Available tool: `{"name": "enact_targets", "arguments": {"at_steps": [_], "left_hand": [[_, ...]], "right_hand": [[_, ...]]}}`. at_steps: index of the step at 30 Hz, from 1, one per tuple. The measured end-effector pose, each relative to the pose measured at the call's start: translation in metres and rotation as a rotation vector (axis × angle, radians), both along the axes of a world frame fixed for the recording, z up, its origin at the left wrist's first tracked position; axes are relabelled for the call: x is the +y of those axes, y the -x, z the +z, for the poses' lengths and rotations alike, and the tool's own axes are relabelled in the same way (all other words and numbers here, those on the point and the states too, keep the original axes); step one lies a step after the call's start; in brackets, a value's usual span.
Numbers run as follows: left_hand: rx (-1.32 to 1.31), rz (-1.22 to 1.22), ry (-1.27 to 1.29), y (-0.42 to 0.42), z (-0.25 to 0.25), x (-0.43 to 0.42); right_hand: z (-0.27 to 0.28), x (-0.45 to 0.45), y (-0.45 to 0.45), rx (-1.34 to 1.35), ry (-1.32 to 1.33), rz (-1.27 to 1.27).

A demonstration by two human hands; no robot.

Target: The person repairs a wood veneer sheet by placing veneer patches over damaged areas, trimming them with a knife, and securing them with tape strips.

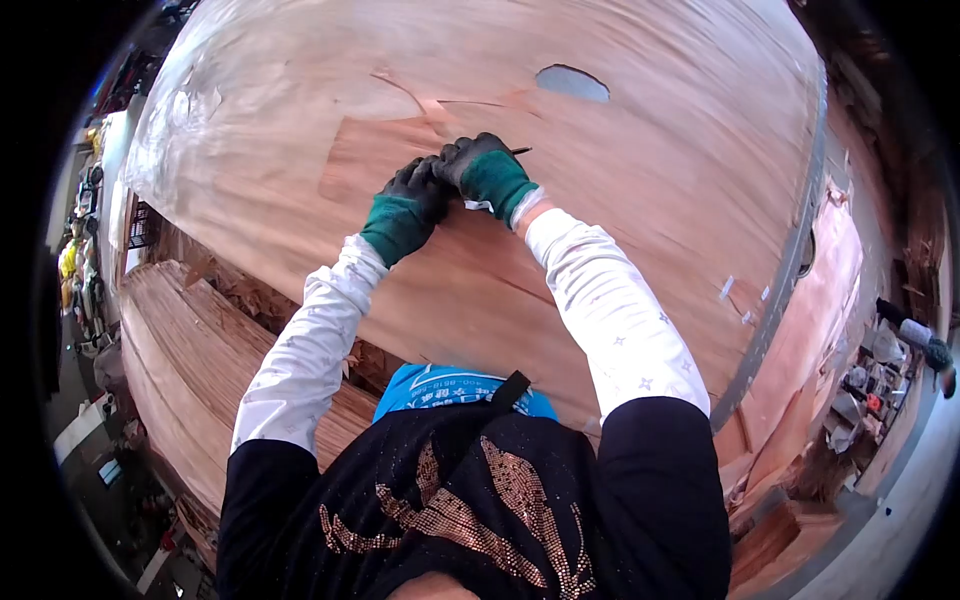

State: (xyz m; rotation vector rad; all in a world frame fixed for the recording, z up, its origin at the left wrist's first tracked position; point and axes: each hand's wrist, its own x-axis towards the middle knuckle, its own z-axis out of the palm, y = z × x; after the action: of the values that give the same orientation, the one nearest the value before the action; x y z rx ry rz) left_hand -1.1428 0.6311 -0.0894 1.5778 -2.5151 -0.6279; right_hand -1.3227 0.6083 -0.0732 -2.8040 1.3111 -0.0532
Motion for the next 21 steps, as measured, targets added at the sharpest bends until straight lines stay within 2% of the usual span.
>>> {"name": "enact_targets", "arguments": {"at_steps": [3, 6, 8, 10, 15, 18, 19, 20, 21], "left_hand": [[-0.13, -0.189, 0.221, -0.001, 0.016, 0.008], [-0.196, -0.203, 0.159, 0.002, 0.027, 0.01], [-0.199, -0.2, 0.151, 0.002, 0.021, 0.007], [-0.178, -0.216, 0.164, -0.001, 0.02, 0.008], [-0.122, -0.238, 0.201, -0.003, 0.017, 0.009], [-0.114, -0.238, 0.186, -0.003, 0.021, 0.008], [-0.113, -0.236, 0.17, -0.003, 0.021, 0.008], [-0.114, -0.234, 0.15, -0.005, 0.02, 0.01], [-0.118, -0.228, 0.135, -0.006, 0.018, 0.011]], "right_hand": [[-0.001, 0.005, 0.021, -0.121, 0.057, -0.003], [-0.023, 0.031, 0.055, -0.207, 0.082, -0.186], [-0.033, 0.054, 0.066, -0.095, 0.077, -0.292], [-0.004, 0.086, 0.061, 0.064, 0.009, -0.448], [0.01, 0.145, 0.078, 0.149, -0.074, -0.608], [0.031, 0.149, 0.092, -0.16, -0.08, -0.647], [0.029, 0.14, 0.092, -0.216, 0.026, -0.589], [0.03, 0.138, 0.089, -0.344, -0.053, -0.643], [0.054, 0.132, 0.073, -0.475, -0.133, -0.697]]}}
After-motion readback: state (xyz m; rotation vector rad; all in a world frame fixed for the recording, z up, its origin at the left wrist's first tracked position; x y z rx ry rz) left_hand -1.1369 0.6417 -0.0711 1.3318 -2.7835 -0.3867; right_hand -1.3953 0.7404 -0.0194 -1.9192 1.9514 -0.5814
